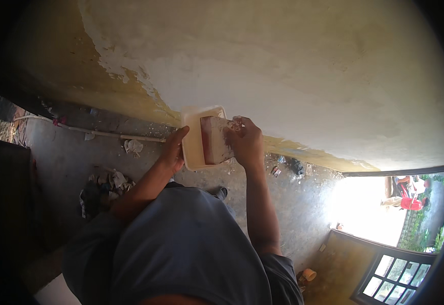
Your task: The person applies plaster to a wall using a putty knife and a plastic tray.
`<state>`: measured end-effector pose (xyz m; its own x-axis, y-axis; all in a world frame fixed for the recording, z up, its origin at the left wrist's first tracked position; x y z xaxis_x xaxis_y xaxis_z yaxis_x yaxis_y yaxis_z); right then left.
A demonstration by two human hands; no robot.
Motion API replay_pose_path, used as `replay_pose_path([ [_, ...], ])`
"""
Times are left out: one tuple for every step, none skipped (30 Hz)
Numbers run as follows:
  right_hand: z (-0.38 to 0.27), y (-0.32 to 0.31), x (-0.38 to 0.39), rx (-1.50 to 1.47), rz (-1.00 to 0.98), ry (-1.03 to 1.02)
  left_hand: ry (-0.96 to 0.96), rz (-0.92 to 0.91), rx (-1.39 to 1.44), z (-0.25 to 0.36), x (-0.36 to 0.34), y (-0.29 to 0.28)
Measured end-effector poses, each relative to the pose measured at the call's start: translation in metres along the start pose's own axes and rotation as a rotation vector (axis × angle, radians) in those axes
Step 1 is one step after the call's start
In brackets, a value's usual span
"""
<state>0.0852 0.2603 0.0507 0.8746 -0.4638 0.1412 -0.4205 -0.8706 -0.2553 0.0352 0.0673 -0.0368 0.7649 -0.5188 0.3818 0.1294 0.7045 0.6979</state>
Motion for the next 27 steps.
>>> replay_pose_path([
  [-0.003, 0.005, 0.001, 0.098, -0.002, -0.032, -0.003, 0.0, 0.009, 0.001, 0.002, 0.002],
  [-0.008, 0.01, 0.002, 0.195, -0.005, -0.063, -0.006, 0.003, 0.009, -0.001, 0.0, 0.0],
  [-0.013, 0.015, 0.003, 0.293, -0.007, -0.096, 0.004, 0.003, -0.02, -0.002, -0.003, -0.003],
  [-0.019, 0.02, 0.004, 0.298, 0.002, -0.105, 0.014, 0.003, -0.05, -0.002, -0.005, -0.006],
  [-0.019, 0.024, 0.003, 0.297, 0.002, -0.103, 0.012, 0.005, -0.05, -0.004, -0.006, -0.007],
  [-0.017, 0.026, 0.001, 0.306, 0.001, -0.117, 0.024, 0.013, -0.063, -0.005, -0.006, -0.005],
  [-0.016, 0.028, 0.0, 0.315, 0.0, -0.132, 0.036, 0.022, -0.075, -0.006, -0.006, -0.004],
  [-0.013, 0.029, -0.001, 0.315, -0.002, -0.128, 0.033, 0.026, -0.074, -0.008, -0.006, -0.004],
  [-0.01, 0.03, -0.002, 0.332, -0.025, -0.108, 0.034, 0.027, -0.094, -0.01, -0.006, -0.005],
  [-0.008, 0.032, -0.004, 0.349, -0.047, -0.088, 0.035, 0.028, -0.113, -0.011, -0.007, -0.006],
  [-0.005, 0.034, -0.006, 0.348, -0.052, -0.084, 0.033, 0.033, -0.114, -0.011, -0.008, -0.01],
  [-0.003, 0.036, -0.008, 0.359, -0.064, -0.099, 0.028, 0.007, -0.135, -0.011, -0.009, -0.011],
  [-0.001, 0.038, -0.009, 0.369, -0.076, -0.114, 0.023, -0.02, -0.156, -0.011, -0.009, -0.011],
  [0.002, 0.039, -0.009, 0.37, -0.078, -0.109, 0.018, -0.017, -0.156, -0.013, -0.01, -0.012],
  [0.004, 0.041, -0.011, 0.331, -0.089, -0.094, 0.048, 0.001, -0.13, -0.009, -0.009, -0.007],
  [0.006, 0.042, -0.012, 0.293, -0.099, -0.078, 0.077, 0.018, -0.105, -0.007, -0.009, -0.005],
  [0.01, 0.043, -0.014, 0.292, -0.1, -0.077, 0.076, 0.019, -0.105, -0.007, -0.009, -0.007],
  [0.012, 0.044, -0.015, 0.216, -0.11, -0.086, 0.071, 0.016, -0.113, -0.006, -0.009, -0.007],
  [0.013, 0.045, -0.015, 0.139, -0.119, -0.095, 0.065, 0.012, -0.121, -0.006, -0.009, -0.008],
  [0.012, 0.044, -0.015, 0.139, -0.119, -0.094, 0.064, 0.012, -0.121, -0.007, -0.012, -0.011],
  [0.01, 0.043, -0.014, 0.082, -0.085, -0.028, 0.072, 0.01, -0.114, -0.007, -0.015, -0.013],
  [0.009, 0.041, -0.013, 0.025, -0.051, 0.039, 0.08, 0.008, -0.108, -0.007, -0.017, -0.015],
  [0.007, 0.041, -0.014, 0.026, -0.052, 0.038, 0.082, 0.009, -0.108, -0.008, -0.017, -0.016],
  [0.004, 0.037, -0.015, 0.092, -0.023, -0.026, 0.083, 0.018, -0.096, -0.004, -0.016, -0.011],
  [0.001, 0.034, -0.016, 0.159, 0.006, -0.09, 0.085, 0.027, -0.084, -0.002, -0.016, -0.007],
  [-0.002, 0.033, -0.014, 0.159, 0.009, -0.092, 0.085, 0.024, -0.084, -0.003, -0.017, -0.007],
  [-0.006, 0.034, -0.011, 0.281, 0.019, -0.112, 0.101, 0.018, -0.121, -0.003, -0.018, -0.007],
])
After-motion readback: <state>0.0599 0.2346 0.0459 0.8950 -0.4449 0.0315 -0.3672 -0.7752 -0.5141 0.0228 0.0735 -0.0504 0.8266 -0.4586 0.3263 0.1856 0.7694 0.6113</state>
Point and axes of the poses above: each hand's wrist, its own x-axis away from the middle knuckle, its own y-axis out of the palm, z = x × y, the point moved 4 cm from there along -x, towards the middle knuckle, and after that the axes turned 1 degree about -x, right-handed, at the moved point
